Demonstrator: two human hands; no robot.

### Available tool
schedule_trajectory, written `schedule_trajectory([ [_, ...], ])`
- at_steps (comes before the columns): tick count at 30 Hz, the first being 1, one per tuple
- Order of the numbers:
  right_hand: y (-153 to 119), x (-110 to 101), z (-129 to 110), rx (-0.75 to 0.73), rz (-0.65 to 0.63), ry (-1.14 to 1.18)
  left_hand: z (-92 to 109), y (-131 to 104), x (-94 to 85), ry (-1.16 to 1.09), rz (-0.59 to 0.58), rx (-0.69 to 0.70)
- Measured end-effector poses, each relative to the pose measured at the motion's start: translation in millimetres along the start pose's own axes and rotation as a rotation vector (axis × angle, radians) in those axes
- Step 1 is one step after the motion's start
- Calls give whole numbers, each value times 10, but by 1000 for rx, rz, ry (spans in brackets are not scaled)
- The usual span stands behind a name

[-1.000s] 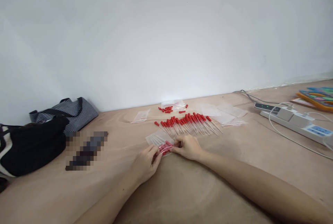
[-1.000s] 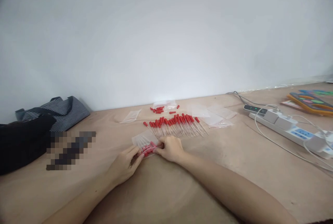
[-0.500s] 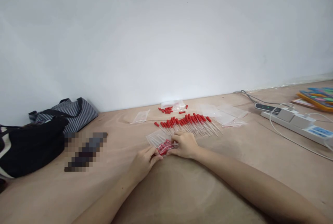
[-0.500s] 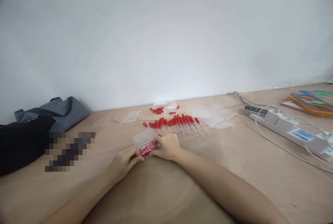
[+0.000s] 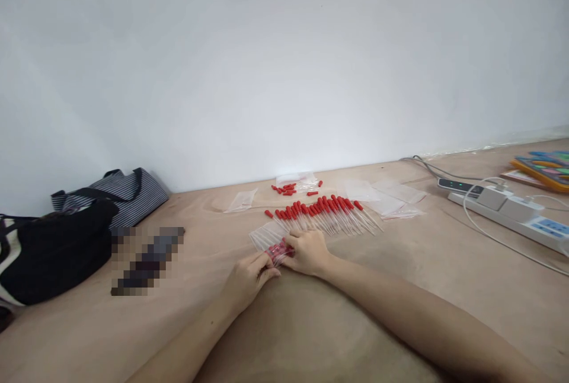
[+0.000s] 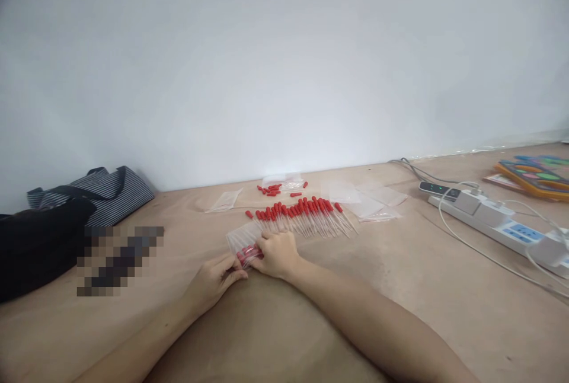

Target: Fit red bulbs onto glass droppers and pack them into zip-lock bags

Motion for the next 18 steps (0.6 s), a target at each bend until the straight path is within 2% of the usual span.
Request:
schedule_trajectory([
  [4, -73, -68, 19, -59, 5, 101, -13, -7, -47, 94, -38, 56],
  [7, -152, -155, 150, -103, 6, 166, -4, -30, -124, 144, -36, 134],
  [11, -222, -223, 261, -175, 32, 127, 35, -88, -171, 227, 24, 306],
  [16, -232, -199, 147, -316, 41, 72, 133, -184, -117, 286, 112, 554],
  [18, -233, -205, 116, -355, 67, 77, 160, -195, -141, 279, 171, 588],
])
Point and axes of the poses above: each hand's wrist, its own y-axis towards the middle knuckle, its own x-axis out of the palm, z = x × y, the point moved 8 cm from there along y, towards the middle knuckle, and after that the axes turned 11 degrees about z, right-handed, at the moved point
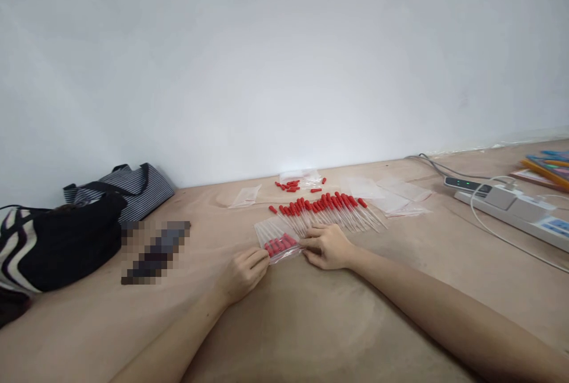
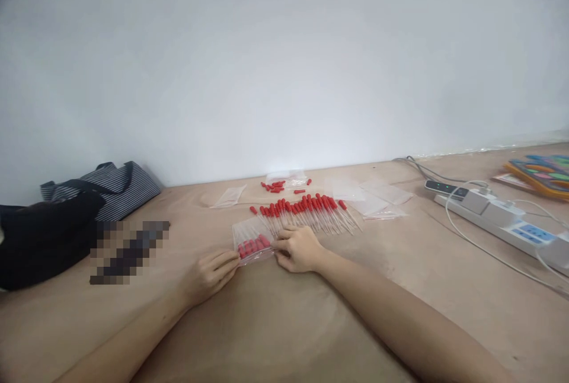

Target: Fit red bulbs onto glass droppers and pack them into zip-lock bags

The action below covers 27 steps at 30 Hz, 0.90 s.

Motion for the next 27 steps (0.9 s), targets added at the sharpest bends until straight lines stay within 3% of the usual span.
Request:
schedule_trajectory([
  [9, -7, -88, -100, -164, 290, -146, -183, 12, -76, -144, 55, -234],
  [15, 17, -43, -195, -259, 308, -179, -121, 81, -74, -91, 73, -200],
  [20, 27, -28, -171, -239, 289, -135, 11, 204, -33, -47, 169, -97],
  [27, 51, -47, -226, -223, 350, -149, 61, 172, -6, -23, 219, 1],
])
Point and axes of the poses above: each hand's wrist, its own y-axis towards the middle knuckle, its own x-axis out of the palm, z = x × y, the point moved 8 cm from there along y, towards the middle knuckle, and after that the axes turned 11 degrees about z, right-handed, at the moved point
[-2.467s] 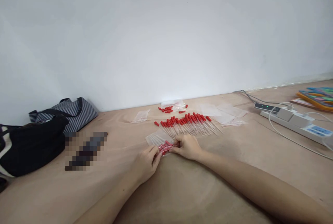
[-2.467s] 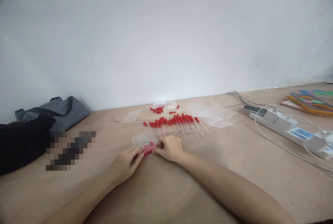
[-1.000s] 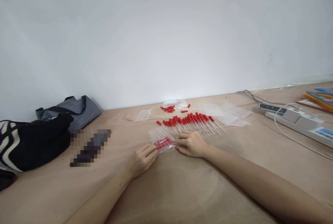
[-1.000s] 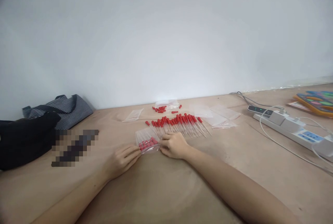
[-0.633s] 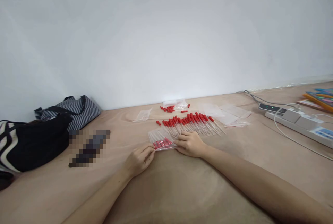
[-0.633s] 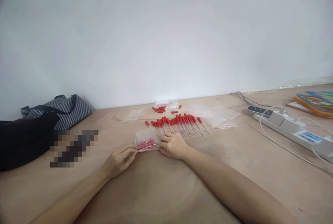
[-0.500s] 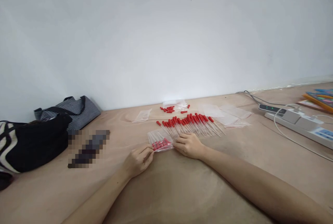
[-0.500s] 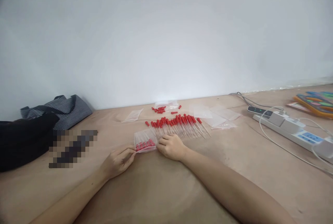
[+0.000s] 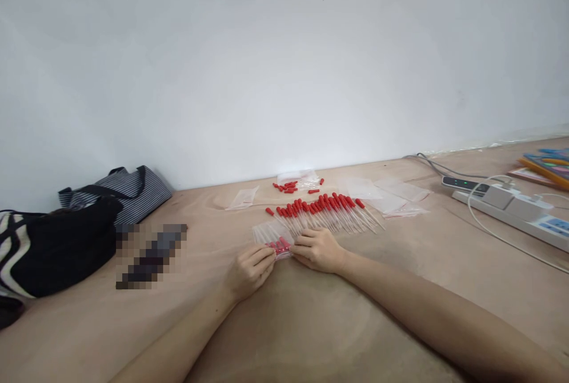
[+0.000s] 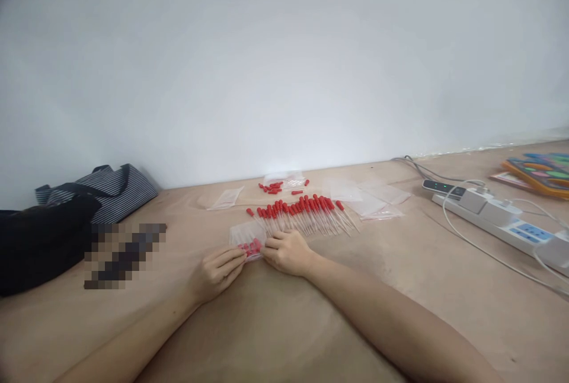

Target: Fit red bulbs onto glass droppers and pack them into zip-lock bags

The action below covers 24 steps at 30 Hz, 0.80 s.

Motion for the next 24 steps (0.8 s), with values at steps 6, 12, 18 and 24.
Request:
schedule_trajectory([
  [6, 28, 43, -40, -5, -12, -3, 8, 4, 22, 12, -6, 10],
  [12, 42, 14, -44, 2, 10, 9, 32, 35, 67, 38, 8, 20],
  [18, 84, 34, -125, -24, 41, 16, 88, 101, 50, 72, 6, 81],
  [24, 102, 56, -113, -3, 16, 10, 80, 85, 14, 78, -3, 96],
])
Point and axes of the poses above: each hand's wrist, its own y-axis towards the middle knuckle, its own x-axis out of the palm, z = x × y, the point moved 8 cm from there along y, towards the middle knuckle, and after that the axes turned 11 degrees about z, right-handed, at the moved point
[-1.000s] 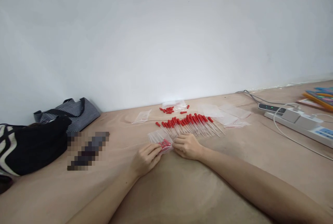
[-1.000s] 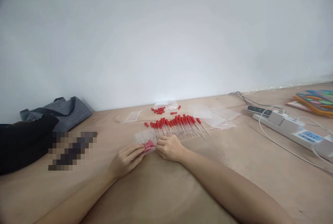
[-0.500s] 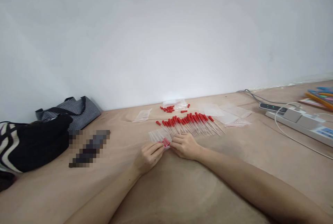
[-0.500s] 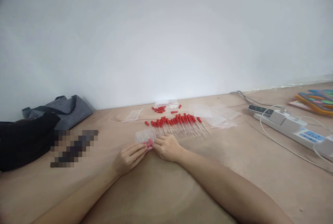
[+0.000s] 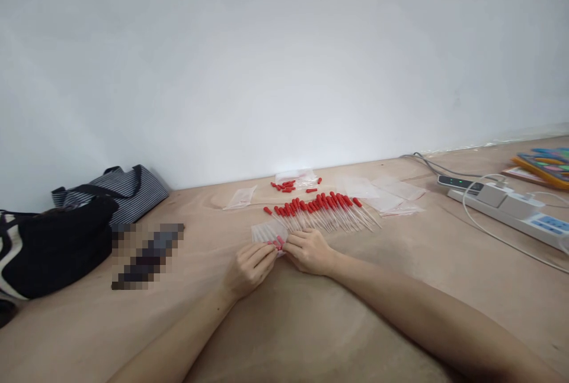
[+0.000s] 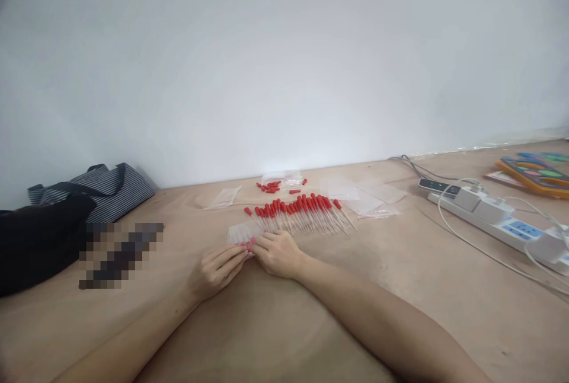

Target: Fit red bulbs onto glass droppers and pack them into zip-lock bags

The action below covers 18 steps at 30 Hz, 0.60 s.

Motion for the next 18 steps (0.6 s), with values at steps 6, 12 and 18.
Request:
schedule_trajectory([
  [6, 13, -62, 11, 20, 67, 19, 1, 16, -20, 16, 14, -27],
  [12, 10, -32, -28, 6, 45, 14, 1, 53, 0, 36, -5, -39],
  [18, -4, 6, -21, 37, -16, 30, 30, -5, -56, 80, -7, 56],
])
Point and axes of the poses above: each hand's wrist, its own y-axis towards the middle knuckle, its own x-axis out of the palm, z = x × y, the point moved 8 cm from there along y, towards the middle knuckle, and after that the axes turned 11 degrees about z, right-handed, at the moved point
